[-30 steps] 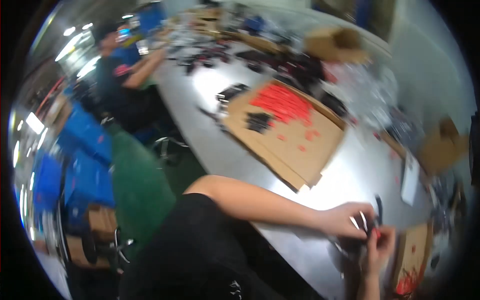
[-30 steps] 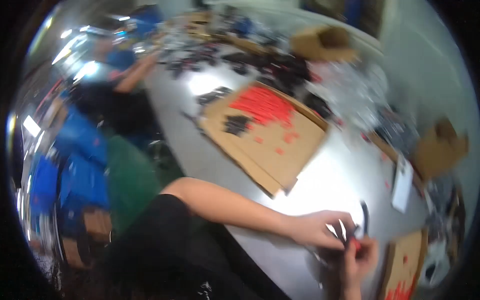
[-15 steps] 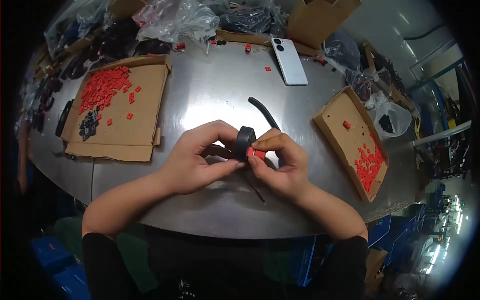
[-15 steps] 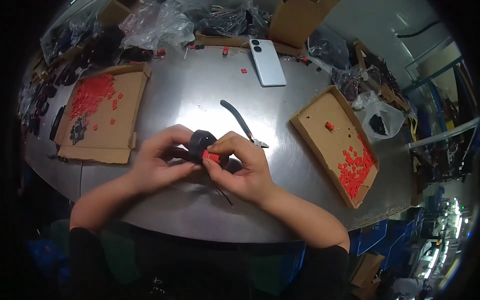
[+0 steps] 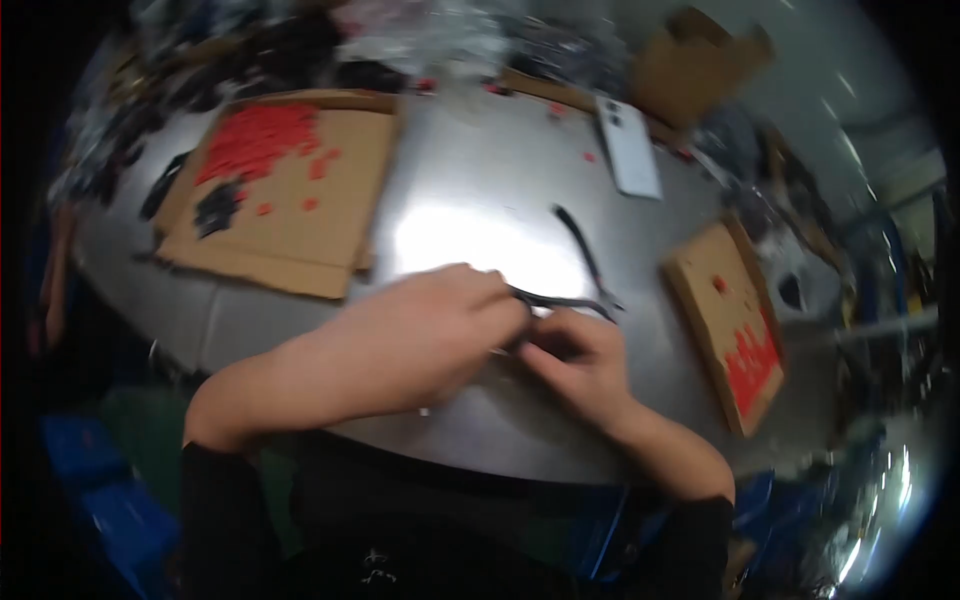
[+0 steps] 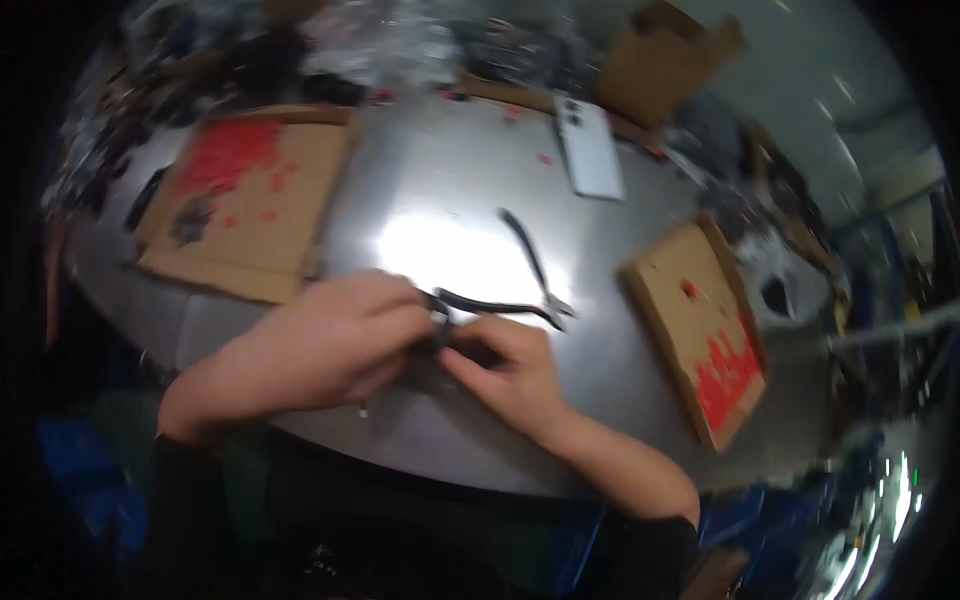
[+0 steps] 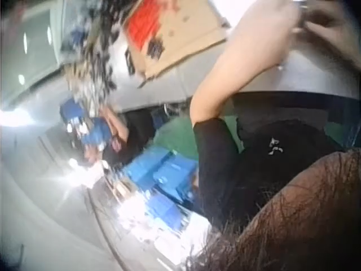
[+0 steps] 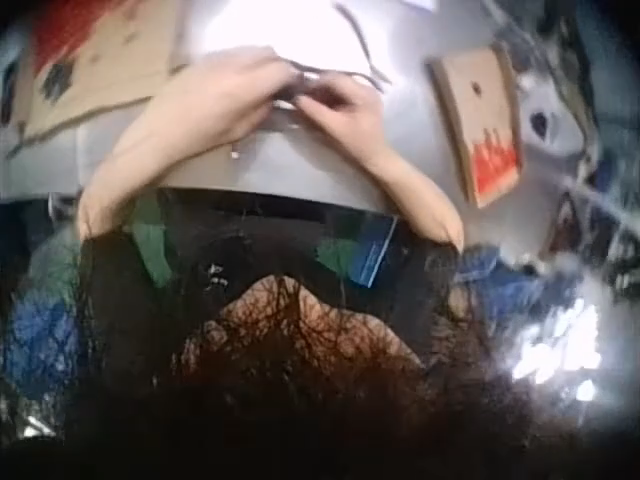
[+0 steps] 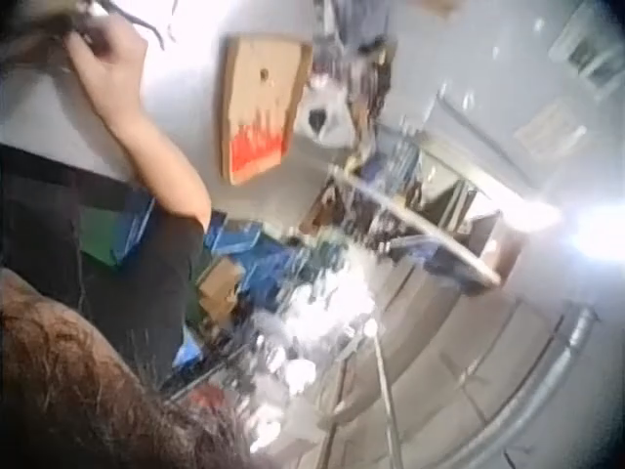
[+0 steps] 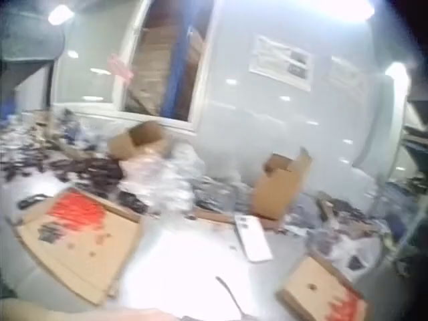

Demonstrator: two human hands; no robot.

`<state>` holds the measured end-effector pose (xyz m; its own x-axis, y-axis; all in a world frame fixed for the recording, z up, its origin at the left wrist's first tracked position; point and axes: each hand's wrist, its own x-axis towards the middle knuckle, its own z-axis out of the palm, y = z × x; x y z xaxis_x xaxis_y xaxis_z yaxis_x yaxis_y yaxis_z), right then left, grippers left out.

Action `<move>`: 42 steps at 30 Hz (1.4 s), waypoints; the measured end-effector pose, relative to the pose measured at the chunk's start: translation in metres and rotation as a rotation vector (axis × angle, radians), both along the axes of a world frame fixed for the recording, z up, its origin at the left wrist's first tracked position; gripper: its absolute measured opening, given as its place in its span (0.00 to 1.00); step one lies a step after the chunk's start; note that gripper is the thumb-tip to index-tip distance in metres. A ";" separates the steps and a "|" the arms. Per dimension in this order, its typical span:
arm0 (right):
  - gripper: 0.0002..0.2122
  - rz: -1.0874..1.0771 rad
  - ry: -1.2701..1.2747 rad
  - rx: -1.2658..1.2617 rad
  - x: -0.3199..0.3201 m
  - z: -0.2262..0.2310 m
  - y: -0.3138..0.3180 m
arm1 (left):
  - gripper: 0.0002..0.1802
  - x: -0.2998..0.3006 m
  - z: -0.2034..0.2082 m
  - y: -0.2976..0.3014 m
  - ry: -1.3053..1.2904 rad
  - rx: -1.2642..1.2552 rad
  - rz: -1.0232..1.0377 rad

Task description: Assemble small electronic cooling fan components at a factory workbench using pliers.

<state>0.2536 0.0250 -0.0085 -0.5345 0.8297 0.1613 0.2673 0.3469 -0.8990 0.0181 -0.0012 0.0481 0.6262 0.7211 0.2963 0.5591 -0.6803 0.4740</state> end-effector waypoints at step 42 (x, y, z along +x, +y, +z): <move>0.28 0.293 -0.242 0.272 -0.001 -0.009 0.018 | 0.26 0.000 -0.021 -0.001 0.054 -0.084 0.113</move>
